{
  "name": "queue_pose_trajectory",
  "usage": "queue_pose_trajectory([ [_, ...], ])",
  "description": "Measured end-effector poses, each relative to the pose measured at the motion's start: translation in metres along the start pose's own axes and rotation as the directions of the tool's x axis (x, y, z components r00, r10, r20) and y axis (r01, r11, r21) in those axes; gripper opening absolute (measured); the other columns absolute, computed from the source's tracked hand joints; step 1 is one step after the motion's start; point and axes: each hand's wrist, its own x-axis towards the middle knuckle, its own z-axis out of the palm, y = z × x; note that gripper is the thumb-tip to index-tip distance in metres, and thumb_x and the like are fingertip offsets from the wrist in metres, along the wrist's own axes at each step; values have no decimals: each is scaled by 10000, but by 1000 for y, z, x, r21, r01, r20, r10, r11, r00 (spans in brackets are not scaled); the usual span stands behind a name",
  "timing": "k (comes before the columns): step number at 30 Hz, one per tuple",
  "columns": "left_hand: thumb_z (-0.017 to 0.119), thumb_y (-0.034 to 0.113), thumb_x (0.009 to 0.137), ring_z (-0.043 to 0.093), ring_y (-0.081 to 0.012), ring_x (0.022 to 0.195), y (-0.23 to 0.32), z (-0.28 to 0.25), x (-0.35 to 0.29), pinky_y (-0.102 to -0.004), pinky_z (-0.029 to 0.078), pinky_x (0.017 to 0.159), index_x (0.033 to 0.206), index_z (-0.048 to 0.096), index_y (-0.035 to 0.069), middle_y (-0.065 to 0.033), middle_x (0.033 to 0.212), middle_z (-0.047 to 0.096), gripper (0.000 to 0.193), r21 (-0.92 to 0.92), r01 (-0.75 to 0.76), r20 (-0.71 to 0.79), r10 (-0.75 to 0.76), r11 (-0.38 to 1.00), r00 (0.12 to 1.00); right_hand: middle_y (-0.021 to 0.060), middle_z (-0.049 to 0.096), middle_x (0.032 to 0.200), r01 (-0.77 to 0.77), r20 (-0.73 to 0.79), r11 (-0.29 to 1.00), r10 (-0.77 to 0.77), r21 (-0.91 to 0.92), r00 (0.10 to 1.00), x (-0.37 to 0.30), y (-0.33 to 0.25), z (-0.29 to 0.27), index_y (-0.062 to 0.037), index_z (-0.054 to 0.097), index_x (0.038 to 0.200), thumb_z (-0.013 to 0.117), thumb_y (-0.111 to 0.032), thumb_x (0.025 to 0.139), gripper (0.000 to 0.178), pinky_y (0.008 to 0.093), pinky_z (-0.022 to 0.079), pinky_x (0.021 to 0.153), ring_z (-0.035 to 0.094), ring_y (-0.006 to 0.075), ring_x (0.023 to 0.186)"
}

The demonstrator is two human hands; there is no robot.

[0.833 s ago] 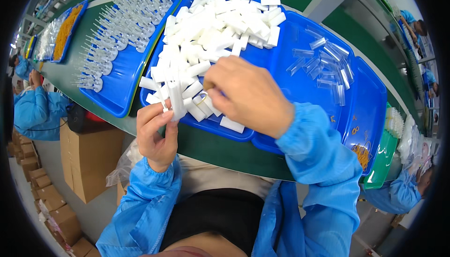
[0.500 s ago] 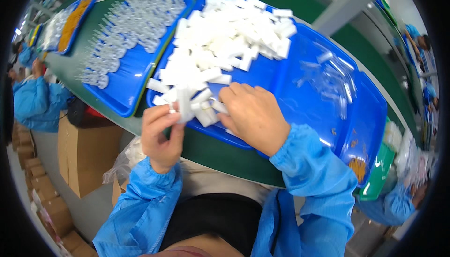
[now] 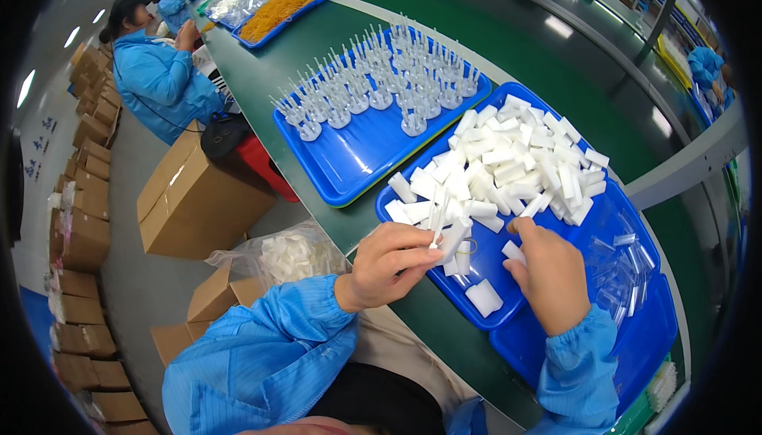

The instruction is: The person attaches white foam pieces onto plastic stems, slides clear plastic sleeves over them, and secures the bundle of components with a rubber band by hand.

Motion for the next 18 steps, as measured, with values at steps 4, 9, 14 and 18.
queue_pose_trajectory([
  [4, 808, -52, 724, 694, -276, 871, 4, 1, 1, -339, 548, 711, 1068, 716, 67, -124, 1062, 712, 376, 8, -33, 29, 32, 999, 999, 79, 633, 828, -53, 46, 965, 43, 258, 998, -14, 16, 4, -72, 647, 1219, 735, -35, 834, 397, 304, 506, 630, 616, 191, 690],
  [9, 781, -57, 697, 702, -291, 857, 11, 2, 0, -351, 581, 707, 1073, 723, 35, -148, 1070, 703, 391, -2, -121, 63, 121, 993, 991, 71, 663, 980, -334, 165, 586, 323, 738, 932, -35, 19, 7, -59, 605, 1269, 555, -1, 913, 364, 230, 523, 599, 600, 84, 685],
  [14, 754, -42, 711, 706, -285, 851, 27, 17, 16, -342, 590, 699, 1042, 743, 38, -151, 1059, 709, 341, -110, -153, 128, 167, 982, 978, 100, 664, 962, -293, -12, 594, 455, 749, 890, -67, 29, 0, -26, 582, 1242, 500, 0, 881, 371, 231, 537, 606, 626, 112, 701],
  [18, 760, 2, 673, 699, -266, 827, 37, 12, 22, -324, 578, 669, 994, 765, 47, -142, 1031, 717, 324, -59, -226, 255, 233, 972, 938, 155, 694, 1040, -80, -181, 448, 509, 891, 842, -58, 11, -3, 5, 561, 1326, 548, -71, 969, 366, 279, 582, 719, 672, 168, 826],
])
